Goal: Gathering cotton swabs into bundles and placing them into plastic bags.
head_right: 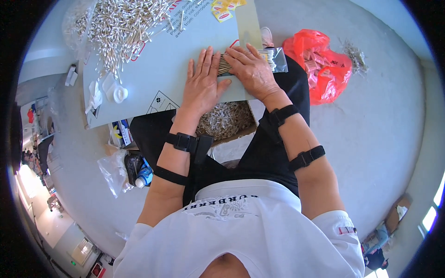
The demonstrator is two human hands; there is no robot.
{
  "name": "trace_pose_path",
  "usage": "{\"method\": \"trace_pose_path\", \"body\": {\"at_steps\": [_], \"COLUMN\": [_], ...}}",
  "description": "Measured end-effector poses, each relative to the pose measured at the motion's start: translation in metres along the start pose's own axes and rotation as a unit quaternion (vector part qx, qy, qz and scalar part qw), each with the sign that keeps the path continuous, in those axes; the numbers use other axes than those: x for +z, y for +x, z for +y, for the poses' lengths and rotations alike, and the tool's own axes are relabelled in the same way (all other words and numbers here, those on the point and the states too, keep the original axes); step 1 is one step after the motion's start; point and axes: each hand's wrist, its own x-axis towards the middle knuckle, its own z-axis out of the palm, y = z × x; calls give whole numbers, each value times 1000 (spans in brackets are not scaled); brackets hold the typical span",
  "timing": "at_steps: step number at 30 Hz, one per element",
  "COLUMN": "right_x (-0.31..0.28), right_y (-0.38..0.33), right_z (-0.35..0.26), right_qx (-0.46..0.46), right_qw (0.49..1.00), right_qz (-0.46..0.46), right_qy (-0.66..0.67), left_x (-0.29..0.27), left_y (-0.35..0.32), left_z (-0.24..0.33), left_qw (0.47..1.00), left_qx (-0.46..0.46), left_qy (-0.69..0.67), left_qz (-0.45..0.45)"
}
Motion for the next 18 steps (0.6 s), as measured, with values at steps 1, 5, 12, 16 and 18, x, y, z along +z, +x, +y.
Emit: {"method": "trace_pose_path", "body": {"at_steps": [1,5,12,16,18], "right_x": [-2,-23,-28,-18,-13], "right_y": [-1,-8,-13,-9,-7], "right_z": [-3,-3,-25,-21,-21], "right_qx": [23,96,37,40,28], "right_qw": [1000,993,999,995,995], "right_qz": [11,62,35,85,91], "right_qy": [13,8,5,35,40], "left_x": [0,-2,-2,-1,1], "left_y": [0,-1,-1,0,0], "left_z": [0,0,0,0,-1], "left_qw": [1000,1000,1000,999,1000], "left_qx": [0,-10,-12,-14,-12], "left_qy": [-1,-3,3,1,-3], "left_qz": [1,-19,-26,-30,-21]}}
